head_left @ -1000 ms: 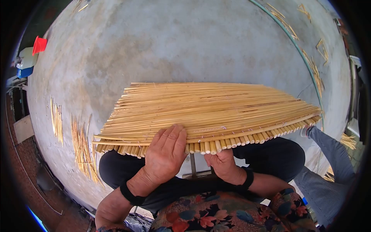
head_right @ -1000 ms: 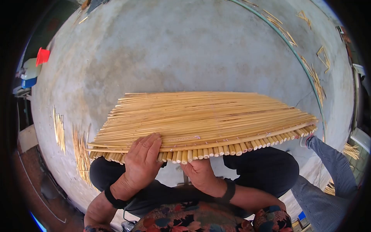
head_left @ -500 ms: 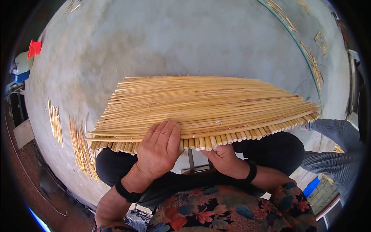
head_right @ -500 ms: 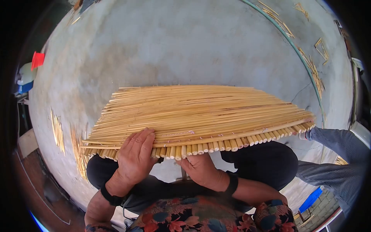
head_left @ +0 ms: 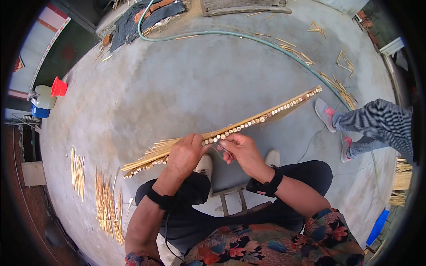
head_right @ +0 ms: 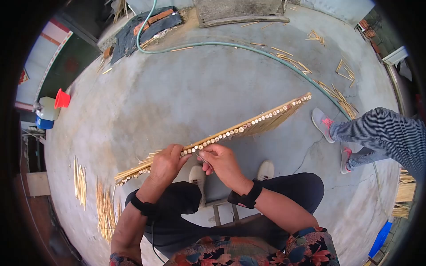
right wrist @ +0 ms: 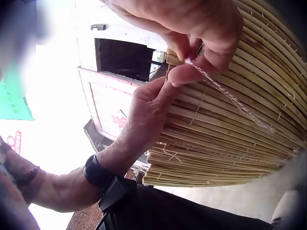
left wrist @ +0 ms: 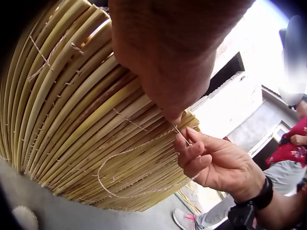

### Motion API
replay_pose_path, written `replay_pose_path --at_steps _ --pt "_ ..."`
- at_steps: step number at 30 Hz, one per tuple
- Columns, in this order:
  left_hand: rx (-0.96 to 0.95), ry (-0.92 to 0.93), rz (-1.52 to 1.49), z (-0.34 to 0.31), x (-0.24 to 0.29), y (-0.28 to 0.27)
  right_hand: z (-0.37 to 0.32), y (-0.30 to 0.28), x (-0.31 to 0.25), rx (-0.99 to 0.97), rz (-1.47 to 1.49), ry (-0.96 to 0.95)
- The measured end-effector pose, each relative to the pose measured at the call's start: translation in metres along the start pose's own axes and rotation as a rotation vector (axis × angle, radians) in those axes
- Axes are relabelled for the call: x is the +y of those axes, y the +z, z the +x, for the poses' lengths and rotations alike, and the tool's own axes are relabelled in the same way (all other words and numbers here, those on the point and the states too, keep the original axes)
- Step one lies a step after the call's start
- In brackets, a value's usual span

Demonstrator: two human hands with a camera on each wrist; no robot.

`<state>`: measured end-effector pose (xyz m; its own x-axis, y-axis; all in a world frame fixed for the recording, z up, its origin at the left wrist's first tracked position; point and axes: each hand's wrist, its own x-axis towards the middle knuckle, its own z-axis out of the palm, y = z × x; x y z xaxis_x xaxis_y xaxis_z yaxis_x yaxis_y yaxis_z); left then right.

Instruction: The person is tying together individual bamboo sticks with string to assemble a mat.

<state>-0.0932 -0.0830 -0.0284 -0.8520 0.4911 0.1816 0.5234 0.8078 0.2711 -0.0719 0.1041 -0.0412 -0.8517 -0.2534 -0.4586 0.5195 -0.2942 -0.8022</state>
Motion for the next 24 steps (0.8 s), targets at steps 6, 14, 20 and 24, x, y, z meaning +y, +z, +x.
replay_pose_path --at_steps 6,14,20,24 --pt "0.078 0.129 0.093 0.006 0.017 -0.01 -0.017 -0.003 -0.01 0.046 -0.301 -0.04" --pt "0.11 0.21 0.149 -0.001 0.046 -0.079 -0.057 0.016 -0.021 0.076 -0.538 -0.51" --pt "0.114 0.206 0.126 -0.013 0.06 -0.081 -0.091 0.017 -0.03 0.049 -0.853 -0.632" --pt "0.16 0.122 0.191 -0.001 0.064 -0.103 -0.169 0.014 -0.023 -0.149 -1.012 -0.661"
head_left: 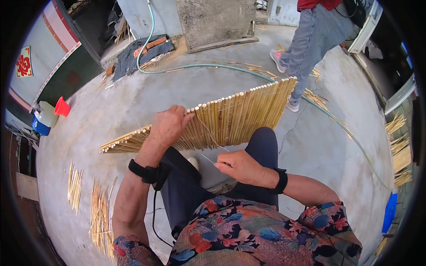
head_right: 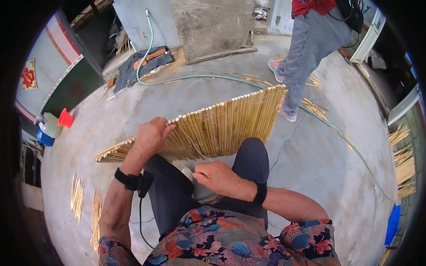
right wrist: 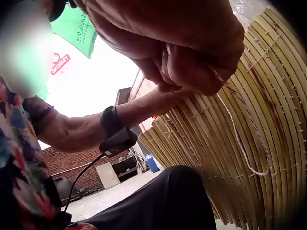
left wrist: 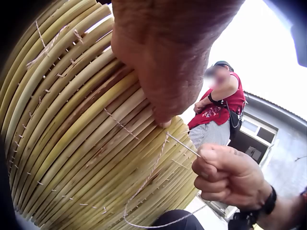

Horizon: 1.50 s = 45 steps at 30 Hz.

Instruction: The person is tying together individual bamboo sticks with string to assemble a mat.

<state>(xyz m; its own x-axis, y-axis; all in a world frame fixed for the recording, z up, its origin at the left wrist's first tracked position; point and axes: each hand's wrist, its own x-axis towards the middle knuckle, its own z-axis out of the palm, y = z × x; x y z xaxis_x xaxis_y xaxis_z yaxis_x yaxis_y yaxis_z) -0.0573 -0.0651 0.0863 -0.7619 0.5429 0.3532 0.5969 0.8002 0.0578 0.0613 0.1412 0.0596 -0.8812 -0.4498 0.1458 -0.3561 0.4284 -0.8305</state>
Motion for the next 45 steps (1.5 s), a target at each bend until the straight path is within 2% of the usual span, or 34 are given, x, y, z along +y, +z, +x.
replay_pose_path --at_steps 2,5,7,9,10,11,13,15,17,18,19,21,22,24,25,30,33,34,36,37,39,40,42,45 --pt "0.022 0.051 0.001 0.012 0.001 -0.018 -0.027 -0.019 0.007 0.101 0.005 0.11" --pt "0.069 -0.009 0.059 0.016 -0.009 -0.048 -0.039 -0.048 0.012 0.176 0.143 0.215" --pt "0.115 0.016 0.06 0.03 -0.003 -0.054 -0.042 -0.062 0.008 0.276 0.131 0.156" --pt "0.118 -0.017 0.1 0.031 -0.003 -0.067 -0.037 -0.074 -0.004 0.355 0.101 -0.031" --pt "0.127 -0.021 0.099 0.028 0.004 -0.072 -0.037 -0.082 0.002 0.219 0.02 -0.143" --pt "0.14 -0.016 0.103 0.022 0.009 -0.078 -0.037 -0.083 0.007 0.225 0.011 -0.153" --pt "0.214 0.048 0.092 0.005 0.023 -0.085 -0.047 -0.075 0.018 0.022 -0.006 -0.045" --pt "0.254 0.114 0.05 -0.016 0.037 -0.091 -0.058 -0.062 0.034 0.061 -0.076 -0.021" --pt "0.257 0.183 0.024 -0.041 0.053 -0.089 -0.066 -0.049 0.035 0.328 0.45 0.27" --pt "0.26 0.231 0.041 -0.059 0.06 -0.081 -0.07 -0.05 0.03 0.364 0.606 0.377" --pt "0.19 0.256 0.027 -0.077 0.066 -0.078 -0.08 -0.048 0.034 0.377 0.611 0.386" --pt "0.133 0.3 -0.018 -0.111 0.073 -0.066 -0.11 -0.043 0.059 0.54 0.899 0.481" --pt "0.14 0.296 -0.037 -0.126 0.075 -0.058 -0.125 -0.041 0.075 0.64 1.055 0.417" --pt "0.125 0.317 -0.083 -0.159 0.075 -0.04 -0.182 -0.042 0.113 0.453 -0.141 0.104" --pt "0.112 0.345 -0.125 -0.172 0.074 -0.031 -0.195 -0.047 0.125 0.451 -0.139 0.104" --pt "-0.02 0.348 -0.167 -0.21 0.049 0.024 -0.243 -0.066 0.159 0.877 1.046 0.598" --pt "-0.037 0.318 -0.191 -0.218 0.042 0.033 -0.262 -0.077 0.137 0.909 1.14 0.681" --pt "-0.034 0.305 -0.224 -0.22 0.04 0.034 -0.259 -0.078 0.138 0.913 1.14 0.671" --pt "-0.021 0.31 -0.238 -0.225 0.038 0.041 -0.256 -0.083 0.138 0.805 1.016 0.796" --pt "-0.012 0.304 -0.247 -0.226 0.037 0.044 -0.243 -0.088 0.131 0.808 1.012 0.788" --pt "-0.01 0.312 -0.249 -0.226 0.038 0.047 -0.213 -0.094 0.109 0.619 0.697 0.754" --pt "-0.006 0.306 -0.243 -0.228 0.039 0.049 -0.203 -0.096 0.101 0.631 0.7 0.755" --pt "0.006 0.317 -0.239 -0.232 0.04 0.053 -0.192 -0.101 0.092 0.53 0.695 0.707" --pt "0.021 0.252 -0.216 -0.24 0.046 0.062 -0.19 -0.101 0.112 0.475 0.519 0.736"
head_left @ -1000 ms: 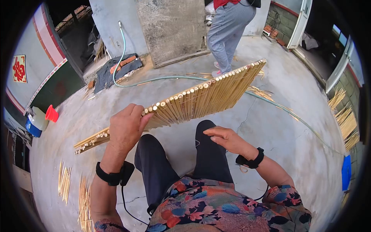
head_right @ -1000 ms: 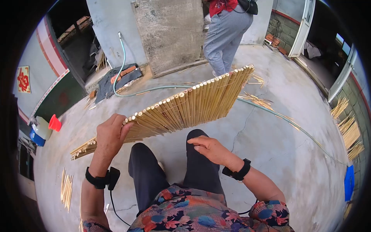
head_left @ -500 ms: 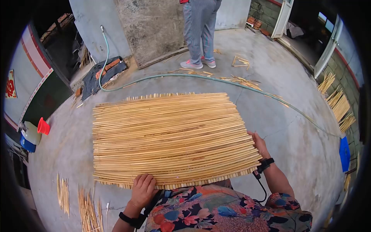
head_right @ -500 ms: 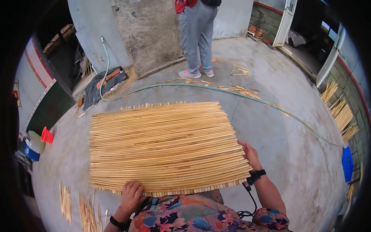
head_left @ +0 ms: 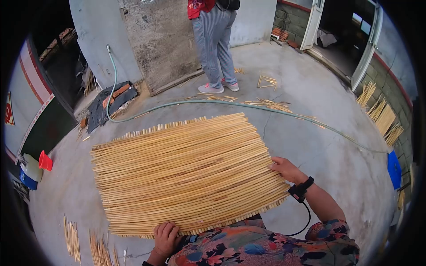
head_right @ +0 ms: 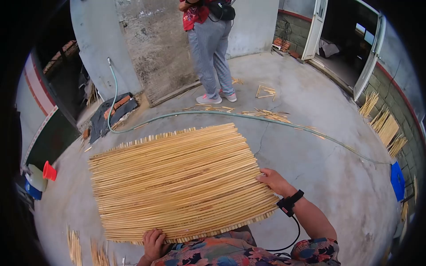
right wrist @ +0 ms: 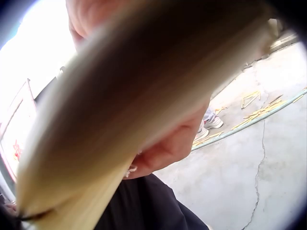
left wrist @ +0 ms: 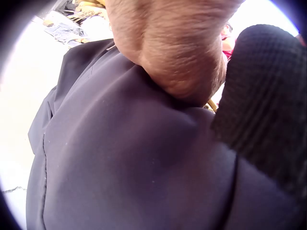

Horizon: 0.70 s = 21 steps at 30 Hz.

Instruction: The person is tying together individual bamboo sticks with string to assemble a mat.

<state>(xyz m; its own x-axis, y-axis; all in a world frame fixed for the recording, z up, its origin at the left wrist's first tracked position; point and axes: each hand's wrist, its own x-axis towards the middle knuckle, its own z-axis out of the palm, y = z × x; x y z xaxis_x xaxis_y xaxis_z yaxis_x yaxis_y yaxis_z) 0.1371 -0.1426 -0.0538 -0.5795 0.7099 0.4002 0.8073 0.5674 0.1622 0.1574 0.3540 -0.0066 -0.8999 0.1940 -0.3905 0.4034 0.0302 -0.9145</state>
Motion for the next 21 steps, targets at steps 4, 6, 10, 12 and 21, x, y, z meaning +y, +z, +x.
replay_pose_path --at_steps 4,6,10,12,21 --pt "-0.005 -0.057 0.029 -0.002 0.007 -0.003 0.012 -0.002 0.005 -0.021 -0.03 0.028" --pt "-0.011 -0.107 0.041 0.004 0.009 -0.008 0.008 -0.001 -0.007 -0.046 -0.094 0.069" --pt "-0.032 -0.111 0.027 0.01 0.013 -0.005 0.001 -0.011 -0.051 -0.042 -0.688 0.139" --pt "-0.027 -0.029 0.002 0.013 0.013 -0.005 0.003 -0.01 -0.072 0.067 -1.056 -0.263" --pt "-0.039 0.018 -0.103 0.018 0.004 -0.008 0.123 0.116 -0.118 -0.131 -1.077 -0.812"
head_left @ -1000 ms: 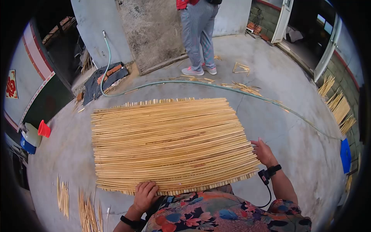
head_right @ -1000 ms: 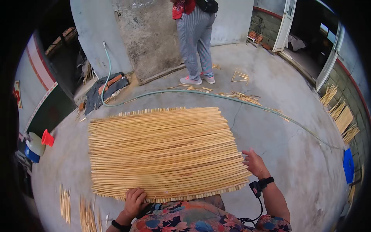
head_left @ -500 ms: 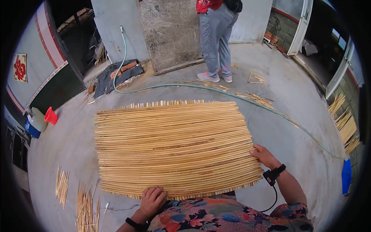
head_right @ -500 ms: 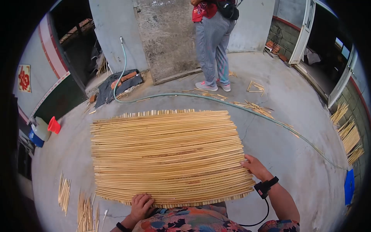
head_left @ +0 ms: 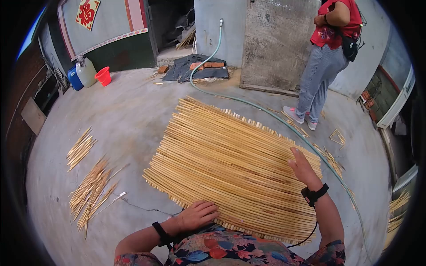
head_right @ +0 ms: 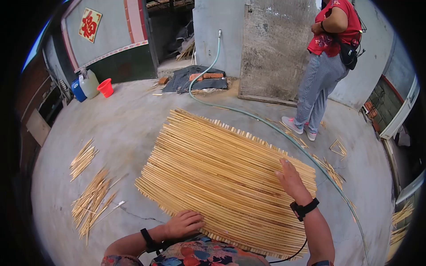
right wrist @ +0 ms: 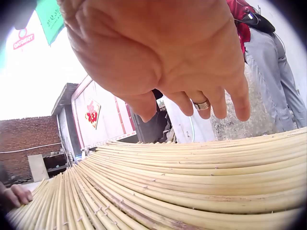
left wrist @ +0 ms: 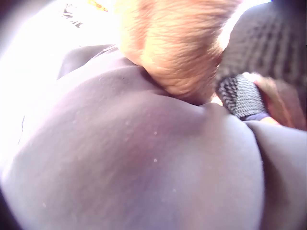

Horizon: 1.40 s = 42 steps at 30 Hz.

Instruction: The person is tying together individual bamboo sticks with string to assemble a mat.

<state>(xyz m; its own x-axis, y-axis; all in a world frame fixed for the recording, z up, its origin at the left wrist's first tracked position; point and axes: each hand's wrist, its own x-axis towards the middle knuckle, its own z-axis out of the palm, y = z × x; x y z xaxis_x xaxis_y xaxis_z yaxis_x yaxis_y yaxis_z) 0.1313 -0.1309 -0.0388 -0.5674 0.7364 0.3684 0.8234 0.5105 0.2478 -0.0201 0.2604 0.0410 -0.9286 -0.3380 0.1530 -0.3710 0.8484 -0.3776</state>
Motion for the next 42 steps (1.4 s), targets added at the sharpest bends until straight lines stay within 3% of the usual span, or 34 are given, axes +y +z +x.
replay_pose_path --at_steps 5,9,18,21,23,24,26,29,35,39,41,42 --pt "0.024 -0.022 -0.004 -0.004 -0.001 0.002 0.055 0.045 0.007 0.056 -0.089 0.067" --pt "0.06 -0.033 -0.003 -0.006 0.0 0.005 0.059 0.054 -0.006 -0.073 -0.145 0.149" --pt "0.033 -0.027 -0.032 -0.02 0.002 -0.008 0.062 0.058 0.005 -0.11 -0.146 0.213" --pt "0.029 -0.192 -0.096 -0.038 0.006 -0.028 0.06 0.061 0.015 -0.113 -0.157 0.215" --pt "0.037 -0.454 0.079 -0.055 0.005 -0.039 0.059 0.062 0.016 -0.052 -0.163 0.149" --pt "0.025 -0.45 0.063 -0.063 0.004 -0.041 0.058 0.064 0.016 -0.064 -0.162 0.165" --pt "0.21 -0.697 0.175 -0.071 0.001 -0.042 0.06 0.062 0.014 -0.044 -0.154 0.166" --pt "0.226 -0.747 0.224 -0.07 0.006 -0.042 0.06 0.06 0.015 -0.029 -0.134 0.116" --pt "0.047 -0.555 0.139 -0.065 0.018 -0.04 0.063 0.057 0.016 0.006 -0.114 0.113" --pt "-0.062 -0.303 0.081 -0.045 0.023 -0.049 0.062 0.06 0.013 0.021 -0.151 0.101" --pt "-0.185 -0.039 0.049 -0.022 0.021 -0.055 0.067 0.053 0.006 0.014 -0.089 0.175" --pt "-0.263 0.007 0.016 -0.009 0.021 -0.057 0.068 0.051 0.005 0.018 -0.073 0.182"
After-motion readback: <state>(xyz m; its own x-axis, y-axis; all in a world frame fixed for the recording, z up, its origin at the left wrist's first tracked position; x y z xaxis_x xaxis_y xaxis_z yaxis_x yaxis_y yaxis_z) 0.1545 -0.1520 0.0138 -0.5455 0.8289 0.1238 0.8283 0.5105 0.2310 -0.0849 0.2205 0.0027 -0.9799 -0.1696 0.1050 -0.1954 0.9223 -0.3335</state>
